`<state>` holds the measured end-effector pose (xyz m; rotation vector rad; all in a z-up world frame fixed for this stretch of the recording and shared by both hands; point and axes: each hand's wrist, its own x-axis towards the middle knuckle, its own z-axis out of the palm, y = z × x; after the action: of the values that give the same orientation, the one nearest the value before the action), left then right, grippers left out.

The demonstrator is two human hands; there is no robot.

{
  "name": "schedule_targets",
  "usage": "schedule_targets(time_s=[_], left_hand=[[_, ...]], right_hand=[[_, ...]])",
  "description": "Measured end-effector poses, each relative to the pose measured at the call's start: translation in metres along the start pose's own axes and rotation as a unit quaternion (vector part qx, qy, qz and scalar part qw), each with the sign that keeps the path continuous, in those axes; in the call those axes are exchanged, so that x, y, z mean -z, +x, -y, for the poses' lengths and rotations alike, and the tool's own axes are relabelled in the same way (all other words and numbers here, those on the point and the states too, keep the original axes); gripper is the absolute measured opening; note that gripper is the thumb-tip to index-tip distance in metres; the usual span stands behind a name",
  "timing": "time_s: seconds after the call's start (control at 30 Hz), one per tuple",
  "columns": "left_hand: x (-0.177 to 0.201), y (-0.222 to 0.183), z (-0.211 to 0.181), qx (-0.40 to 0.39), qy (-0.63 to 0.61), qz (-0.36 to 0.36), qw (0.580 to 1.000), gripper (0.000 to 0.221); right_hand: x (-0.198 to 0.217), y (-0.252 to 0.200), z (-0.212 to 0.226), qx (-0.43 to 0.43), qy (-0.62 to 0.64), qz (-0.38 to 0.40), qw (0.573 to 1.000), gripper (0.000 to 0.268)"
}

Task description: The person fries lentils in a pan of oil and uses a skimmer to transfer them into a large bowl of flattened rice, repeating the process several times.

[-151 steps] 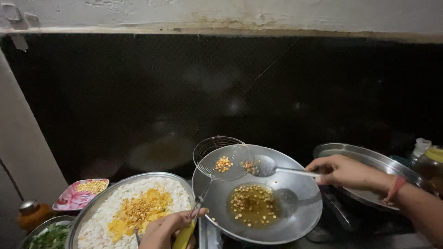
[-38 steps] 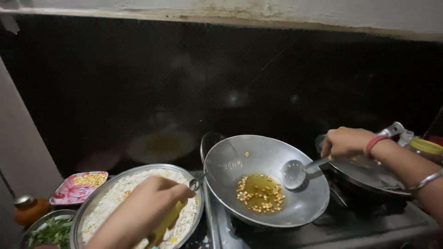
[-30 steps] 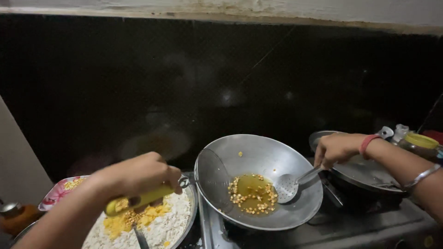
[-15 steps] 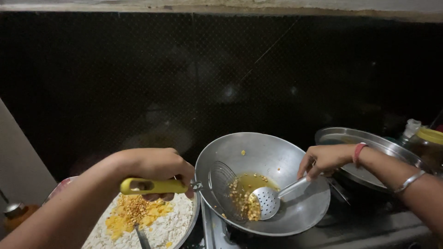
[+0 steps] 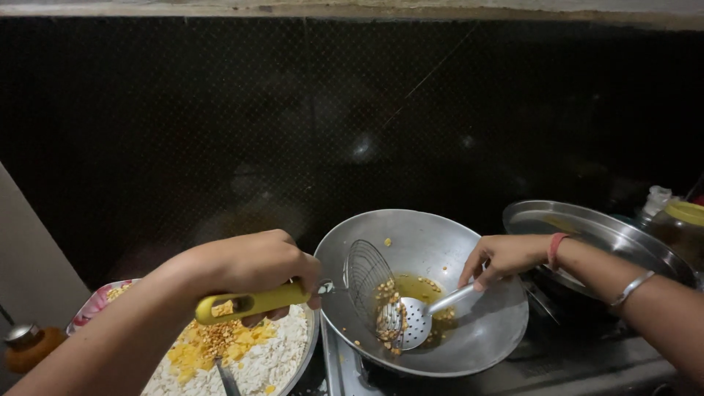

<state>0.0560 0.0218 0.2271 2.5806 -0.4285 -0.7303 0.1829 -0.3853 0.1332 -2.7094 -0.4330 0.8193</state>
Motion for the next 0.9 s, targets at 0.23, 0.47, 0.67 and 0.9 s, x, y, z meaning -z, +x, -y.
schedule_targets(time_s=[0.23, 0.47, 0.67, 0.9], left_hand=[[0.009, -0.017, -0.002, -0.012, 0.069, -0.047, 0.996, 0.034], [0.019, -0.027, 0.010, -0.014, 0.085, -0.058, 0.995, 0.030], [0.017, -0.015, 0.021, -0.028, 0.132, -0.041, 0.990, 0.029], [0.009, 0.005, 0.018, -0.021, 0.111, -0.035, 0.993, 0.026]], right_hand=[[0.000, 0.001, -0.003, 0.022, 0.019, -0.026, 0.999, 0.037], [0.020, -0.004, -0.026, 0.016, 0.059, -0.068, 0.996, 0.035], [0.036, -0.007, -0.046, -0.029, 0.029, -0.106, 0.994, 0.033], [0.035, -0.006, -0.022, -0.085, -0.015, -0.148, 0.985, 0.032]])
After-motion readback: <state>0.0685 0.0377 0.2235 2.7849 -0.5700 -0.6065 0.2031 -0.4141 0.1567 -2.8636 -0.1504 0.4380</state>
